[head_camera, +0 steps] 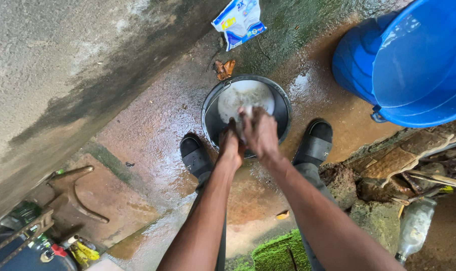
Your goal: The person wipes a window frame with a paper towel, washes the towel in a bucket of water, sprays liquid from a spray bottle onto the window pane, and scrubs the glass with a soapy cloth.
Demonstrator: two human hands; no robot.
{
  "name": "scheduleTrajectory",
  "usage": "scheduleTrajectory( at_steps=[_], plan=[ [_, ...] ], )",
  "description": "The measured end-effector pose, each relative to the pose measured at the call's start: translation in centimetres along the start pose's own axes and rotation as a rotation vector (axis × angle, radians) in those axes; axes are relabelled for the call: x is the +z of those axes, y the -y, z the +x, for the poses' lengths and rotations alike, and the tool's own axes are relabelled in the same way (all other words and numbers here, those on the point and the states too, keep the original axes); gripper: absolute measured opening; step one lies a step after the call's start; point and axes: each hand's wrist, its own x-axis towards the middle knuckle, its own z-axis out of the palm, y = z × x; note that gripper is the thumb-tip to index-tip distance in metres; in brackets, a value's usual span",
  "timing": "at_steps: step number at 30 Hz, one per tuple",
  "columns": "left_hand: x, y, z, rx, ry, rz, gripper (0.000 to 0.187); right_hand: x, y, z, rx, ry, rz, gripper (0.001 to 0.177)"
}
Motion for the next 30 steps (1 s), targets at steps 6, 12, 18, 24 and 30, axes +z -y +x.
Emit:
scheduleTrajectory(
  at_steps=[6, 12, 18, 24, 30],
  plan=[
    [-0.4, 2.5, 9.6, 0.032, 0.442, -0.209, 0.042, 1.2, 0.5, -3.0, -0.576, -0.061, -0.185, 0.056],
    [0.6, 1.9, 7.9, -0.051, 0.339, -0.042, 0.042, -0.6, 1.8, 2.9, -0.222, -0.121, -0.327, 0.034],
    [-0.1, -1.2, 6.8, 0.004, 0.242, 0.030, 0.042, 1.6, 2.4, -1.0, -0.368, 0.166, -0.450, 0.031],
    [0.5, -4.2, 4.2, -0.049, 0.155, 0.078, 0.042, 2.2, -1.1, 7.4, -0.180, -0.145, -0.087, 0.066],
    [0.8, -6.4, 5.5, 0.196, 0.363, 0.038, 0.052, 5.5, -4.5, 6.0, -0.068, -0.040, -0.081, 0.055]
  ],
)
